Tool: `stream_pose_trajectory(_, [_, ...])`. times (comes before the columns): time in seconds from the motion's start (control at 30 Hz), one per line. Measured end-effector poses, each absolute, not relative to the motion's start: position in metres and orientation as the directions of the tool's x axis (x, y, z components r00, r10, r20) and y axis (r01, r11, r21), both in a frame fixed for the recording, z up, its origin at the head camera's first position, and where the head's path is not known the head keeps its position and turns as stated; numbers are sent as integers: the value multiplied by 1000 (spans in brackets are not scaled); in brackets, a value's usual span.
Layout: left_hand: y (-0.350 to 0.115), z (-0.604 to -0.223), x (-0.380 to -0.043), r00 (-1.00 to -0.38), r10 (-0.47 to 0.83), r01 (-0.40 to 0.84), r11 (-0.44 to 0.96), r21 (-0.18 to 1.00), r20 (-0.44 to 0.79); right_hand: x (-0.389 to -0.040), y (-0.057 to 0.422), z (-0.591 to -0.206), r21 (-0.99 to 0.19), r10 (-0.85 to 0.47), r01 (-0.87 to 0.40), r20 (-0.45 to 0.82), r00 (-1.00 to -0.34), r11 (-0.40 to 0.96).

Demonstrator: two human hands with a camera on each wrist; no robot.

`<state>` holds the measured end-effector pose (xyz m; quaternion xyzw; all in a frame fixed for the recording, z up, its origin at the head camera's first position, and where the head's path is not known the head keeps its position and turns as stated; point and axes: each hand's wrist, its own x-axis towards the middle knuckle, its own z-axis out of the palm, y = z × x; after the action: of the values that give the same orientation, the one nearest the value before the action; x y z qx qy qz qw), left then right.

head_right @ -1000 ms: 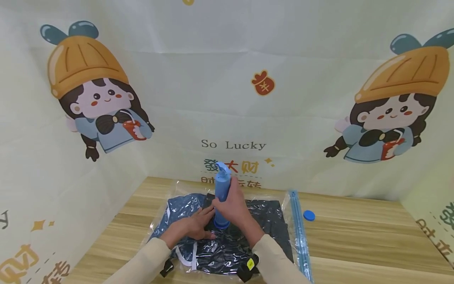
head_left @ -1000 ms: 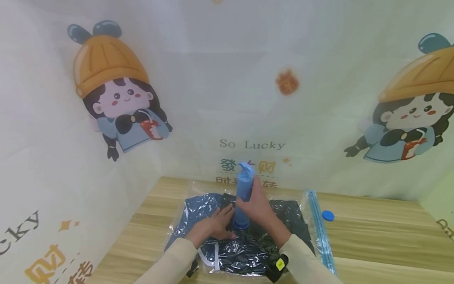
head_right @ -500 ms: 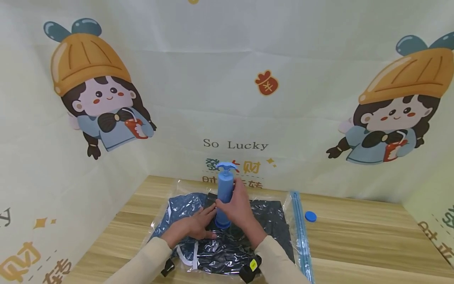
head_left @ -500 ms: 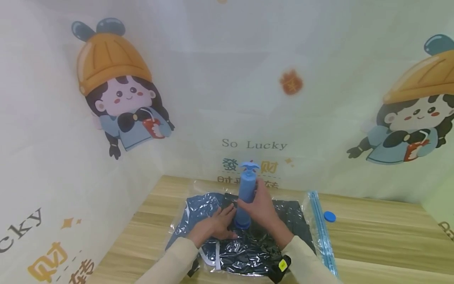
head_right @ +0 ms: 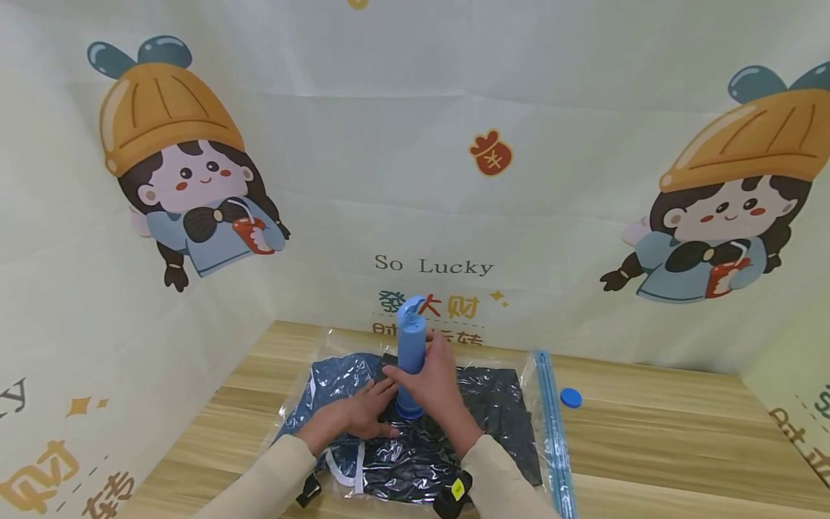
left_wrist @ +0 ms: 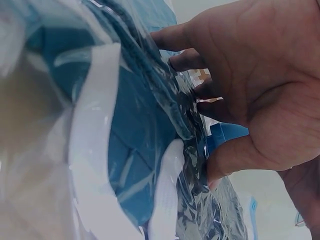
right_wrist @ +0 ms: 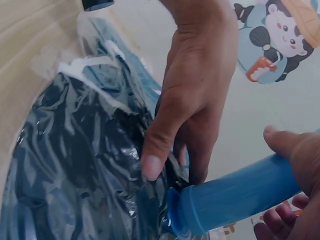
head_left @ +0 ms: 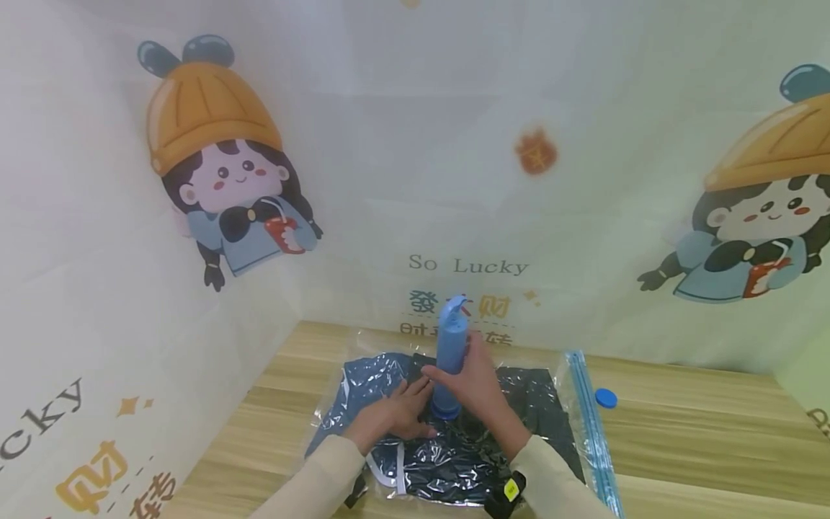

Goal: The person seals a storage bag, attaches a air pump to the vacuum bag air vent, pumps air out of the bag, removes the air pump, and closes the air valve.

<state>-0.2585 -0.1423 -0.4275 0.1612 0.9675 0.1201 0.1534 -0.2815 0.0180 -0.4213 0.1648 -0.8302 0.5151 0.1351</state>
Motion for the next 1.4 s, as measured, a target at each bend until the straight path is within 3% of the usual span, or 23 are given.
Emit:
stream_pose_trajectory(0.23, [-142, -429, -258, -900, 356, 282, 915, 289, -251, -278, 21, -425, -785, -93, -399, 406, -909, 474])
stream_pose_trajectory(0.87, [-144, -431, -258, -898, 363, 279, 907, 315, -250, -278, 27, -420, -867, -206, -368, 313, -927, 337])
stream_pose_trajectory(1.1, [-145, -430, -260, -896, 372, 292, 906, 307, -244, -278, 19, -425, -832, -67, -423, 428, -901, 359])
stream_pose_trajectory(1.23, [-144, -432, -260, -894, 379, 300, 903, 308, -240, -276, 18, -427, -836, 8, -386, 422, -907, 390])
stream_pose_trajectory(1.4, [-145, -432, -259, -899, 363, 284, 909, 304, -244, -275, 21, -421, -828, 5, -355, 396, -918, 433])
